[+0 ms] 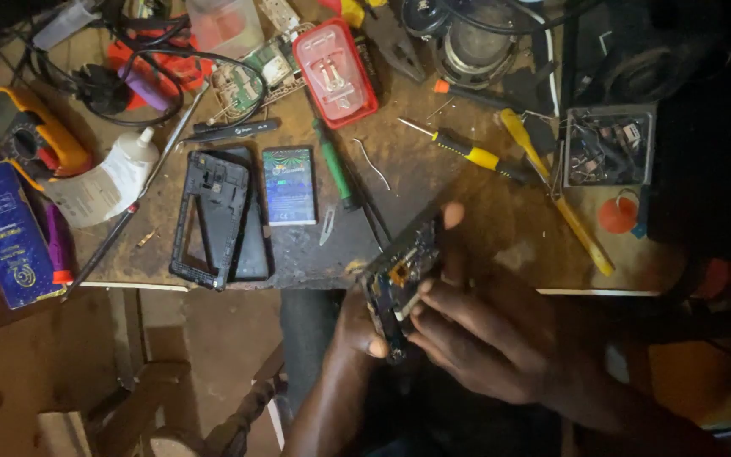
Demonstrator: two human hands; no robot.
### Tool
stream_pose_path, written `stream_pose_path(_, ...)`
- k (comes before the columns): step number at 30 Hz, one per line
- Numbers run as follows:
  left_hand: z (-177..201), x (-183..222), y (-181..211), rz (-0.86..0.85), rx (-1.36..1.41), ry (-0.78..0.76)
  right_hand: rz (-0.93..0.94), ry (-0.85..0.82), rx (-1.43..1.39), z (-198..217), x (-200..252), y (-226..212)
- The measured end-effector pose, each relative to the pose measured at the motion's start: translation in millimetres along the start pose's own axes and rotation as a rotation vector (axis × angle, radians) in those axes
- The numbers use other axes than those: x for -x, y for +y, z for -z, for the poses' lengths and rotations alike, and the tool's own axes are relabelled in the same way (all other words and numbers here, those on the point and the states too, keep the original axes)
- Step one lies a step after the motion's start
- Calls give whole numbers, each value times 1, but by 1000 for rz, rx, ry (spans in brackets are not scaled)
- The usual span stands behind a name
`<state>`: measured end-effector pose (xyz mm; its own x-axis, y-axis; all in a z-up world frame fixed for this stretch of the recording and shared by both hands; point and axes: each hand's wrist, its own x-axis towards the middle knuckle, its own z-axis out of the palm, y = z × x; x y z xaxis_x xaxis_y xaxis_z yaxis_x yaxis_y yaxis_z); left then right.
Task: Disassembling a mobile phone to inspect and repair the motherboard and internal components.
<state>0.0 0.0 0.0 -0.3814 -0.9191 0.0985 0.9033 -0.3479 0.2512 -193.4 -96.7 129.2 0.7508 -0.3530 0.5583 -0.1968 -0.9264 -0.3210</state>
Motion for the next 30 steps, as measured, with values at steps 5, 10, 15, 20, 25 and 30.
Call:
stream_pose_path(5,-31,5,15,90,112,20,135,45,-33,2,-1,-10)
stream_pose_path(10,-64,4,31,196,225,-28,203,57,27,-11,20,-29)
stream_pose_path(15,-73,33,39,204,353,-64,150,140,-7,-32,16,-59)
stream_pose_path(20,-69,72,53,188,147,-55,172,116,90,-48,-5,-96)
stream_pose_path(25,-43,118,44,127,112,-135,89,-88,103,-85,26,-140)
stream_pose_path(30,-11,150,39,183,119,-120,-70,1,-100,-90,-15,-164)
